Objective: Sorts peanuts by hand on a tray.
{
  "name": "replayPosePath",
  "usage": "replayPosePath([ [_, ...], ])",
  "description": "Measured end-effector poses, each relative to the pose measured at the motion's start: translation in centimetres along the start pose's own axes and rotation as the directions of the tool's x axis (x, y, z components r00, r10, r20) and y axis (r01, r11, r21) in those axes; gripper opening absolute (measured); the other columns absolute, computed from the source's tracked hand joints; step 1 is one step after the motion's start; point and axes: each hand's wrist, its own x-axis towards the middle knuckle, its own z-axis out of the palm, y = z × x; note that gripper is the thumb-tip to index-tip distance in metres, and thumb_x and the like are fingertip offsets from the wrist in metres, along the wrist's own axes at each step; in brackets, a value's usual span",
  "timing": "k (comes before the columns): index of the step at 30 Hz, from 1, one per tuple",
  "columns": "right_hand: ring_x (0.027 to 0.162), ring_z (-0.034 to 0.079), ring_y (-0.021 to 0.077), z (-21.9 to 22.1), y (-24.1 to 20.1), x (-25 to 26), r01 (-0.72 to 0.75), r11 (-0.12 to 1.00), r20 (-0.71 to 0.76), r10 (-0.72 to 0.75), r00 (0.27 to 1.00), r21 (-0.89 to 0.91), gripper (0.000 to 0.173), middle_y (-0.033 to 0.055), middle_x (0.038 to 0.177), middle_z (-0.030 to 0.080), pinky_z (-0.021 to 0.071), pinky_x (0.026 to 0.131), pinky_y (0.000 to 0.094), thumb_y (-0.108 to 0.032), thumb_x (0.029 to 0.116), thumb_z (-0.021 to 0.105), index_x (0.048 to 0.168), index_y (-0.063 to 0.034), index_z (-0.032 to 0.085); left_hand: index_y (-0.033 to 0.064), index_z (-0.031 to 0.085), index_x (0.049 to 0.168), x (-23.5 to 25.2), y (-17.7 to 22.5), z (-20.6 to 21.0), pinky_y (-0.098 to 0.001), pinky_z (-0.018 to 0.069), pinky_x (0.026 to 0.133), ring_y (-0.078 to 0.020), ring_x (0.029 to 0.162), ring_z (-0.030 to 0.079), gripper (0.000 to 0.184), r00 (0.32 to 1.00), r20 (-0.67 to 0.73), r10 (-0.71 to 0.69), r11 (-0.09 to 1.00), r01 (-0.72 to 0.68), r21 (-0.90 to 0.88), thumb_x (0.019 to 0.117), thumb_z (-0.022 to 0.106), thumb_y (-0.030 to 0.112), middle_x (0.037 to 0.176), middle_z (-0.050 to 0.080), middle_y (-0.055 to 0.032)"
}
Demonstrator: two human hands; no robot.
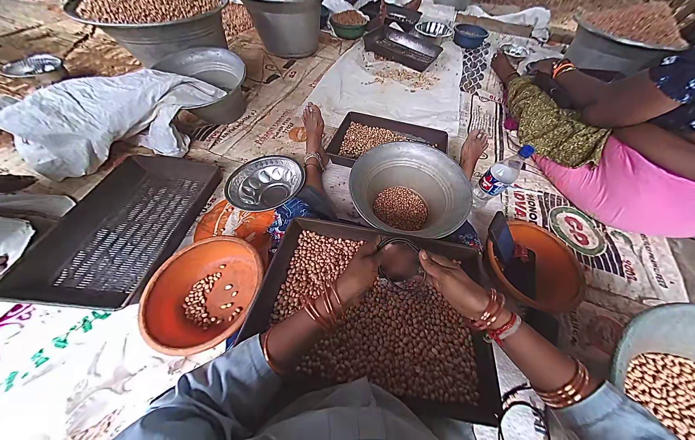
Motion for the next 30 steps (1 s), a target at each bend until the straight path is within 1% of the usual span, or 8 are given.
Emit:
replayPosePath([
  [3, 0.129, 0.056, 0.0129, 1.6, 1.1, -0.1, -0.039, 0.998, -0.07, 0.042, 0.997, 0.049, 0.046, 0.0147, 0.144, 0.052, 0.0495, 0.107, 0.0303, -0.026, 0.1143, 0.03, 0.147, 0.0023, 0.045, 0.0034, 0.055, 0.105, -0.2, -0.2, 0.6, -0.0237, 0.0538, 0.068, -0.0084, 0.065, 0.057, 0.019, 0.993, -0.109, -0.046, 0.991, 0.032, -0.131, 0.1093, 0.037, 0.003, 0.077, 0.056, 0.0001],
  [6, 0.105, 0.066, 0.0121, 3.4, 2.4, 0.2, 0.072, 0.978, -0.203, -0.03, 0.979, 0.198, 0.039, 0.0097, 0.117, 0.062, 0.0587, 0.091, 0.0305, -0.022, 0.1143, 0.028, 0.13, 0.0022, 0.054, 0.0035, 0.054, 0.103, -0.3, -0.8, 1.3, -0.0236, 0.053, 0.063, -0.009, 0.059, 0.053, 0.019, 0.976, -0.191, -0.103, 0.968, 0.054, -0.245, 0.1101, 0.037, 0.004, 0.074, 0.054, 0.0003],
  [9, 0.095, 0.067, 0.011, 4.0, 2.6, 0.4, 0.126, 0.95, -0.262, -0.048, 0.964, 0.287, 0.038, 0.0059, 0.104, 0.065, 0.0586, 0.084, 0.0285, -0.02, 0.1144, 0.025, 0.122, 0.0002, 0.056, 0.0029, 0.054, 0.103, -0.6, -1.2, 1.8, -0.0256, 0.0561, 0.065, -0.0105, 0.061, 0.058, 0.019, 0.971, -0.213, -0.106, 0.954, 0.039, -0.298, 0.1105, 0.036, 0.005, 0.075, 0.057, -0.0012],
  [14, 0.091, 0.065, 0.0089, 3.9, 2.4, 0.7, 0.075, 0.967, -0.375, 0.022, 0.927, 0.243, 0.035, 0.0052, 0.101, 0.063, 0.056, 0.079, 0.0251, -0.021, 0.1143, 0.029, 0.119, -0.0003, 0.058, 0.0002, 0.053, 0.114, -1.1, -1.2, 2.5, -0.0289, 0.0583, 0.081, -0.0132, 0.08, 0.067, 0.019, 0.979, -0.185, -0.085, 0.947, 0.022, -0.32, 0.1095, 0.035, 0.001, 0.088, 0.064, -0.0046],
  [19, 0.119, 0.056, 0.0085, 4.3, 2.3, 0.0, 0.045, 0.999, -0.368, -0.032, 0.929, 0.026, 0.043, 0.0146, 0.13, 0.057, 0.0469, 0.102, 0.0246, -0.021, 0.1142, 0.027, 0.135, 0.0058, 0.054, -0.0023, 0.054, 0.119, -0.9, -1.8, 2.1, -0.0267, 0.0535, 0.092, -0.0104, 0.095, 0.065, 0.02, 0.979, -0.206, -0.011, 0.962, -0.046, -0.27, 0.1049, 0.04, -0.006, 0.102, 0.067, -0.0055],
  [23, 0.127, 0.057, 0.0177, 4.0, 1.8, 0.1, -0.054, 0.985, -0.33, 0.106, 0.938, 0.162, 0.046, 0.0177, 0.145, 0.051, 0.0532, 0.101, 0.0351, -0.027, 0.1148, 0.027, 0.148, 0.0005, 0.044, -0.002, 0.055, 0.116, -0.8, -2.7, 2.0, -0.0282, 0.0552, 0.09, -0.0109, 0.093, 0.067, 0.026, 0.98, -0.189, 0.058, 0.954, -0.111, -0.28, 0.0962, 0.045, -0.015, 0.099, 0.068, -0.0051],
  [26, 0.111, 0.068, 0.0216, 4.0, 1.5, 0.1, -0.071, 0.967, -0.274, 0.139, 0.952, 0.243, 0.043, 0.0165, 0.133, 0.055, 0.063, 0.085, 0.04, -0.028, 0.115, 0.026, 0.144, -0.0019, 0.044, -0.0007, 0.057, 0.112, -0.6, -3.0, 2.0, -0.0275, 0.0555, 0.087, -0.0096, 0.089, 0.066, 0.025, 0.97, -0.237, 0.059, 0.946, -0.13, -0.297, 0.0966, 0.044, -0.015, 0.097, 0.067, -0.0035],
  [30, 0.103, 0.069, 0.0216, 3.7, 1.5, 0.5, -0.064, 0.941, -0.308, 0.173, 0.935, 0.333, 0.042, 0.0156, 0.121, 0.06, 0.0625, 0.083, 0.0382, -0.027, 0.115, 0.028, 0.142, 0.0003, 0.045, -0.0023, 0.055, 0.117, -0.6, -2.5, 1.9, -0.0327, 0.0567, 0.091, -0.0154, 0.094, 0.068, 0.021, 0.992, -0.123, 0.013, 0.958, -0.047, -0.282, 0.102, 0.043, -0.009, 0.099, 0.068, -0.0076],
])
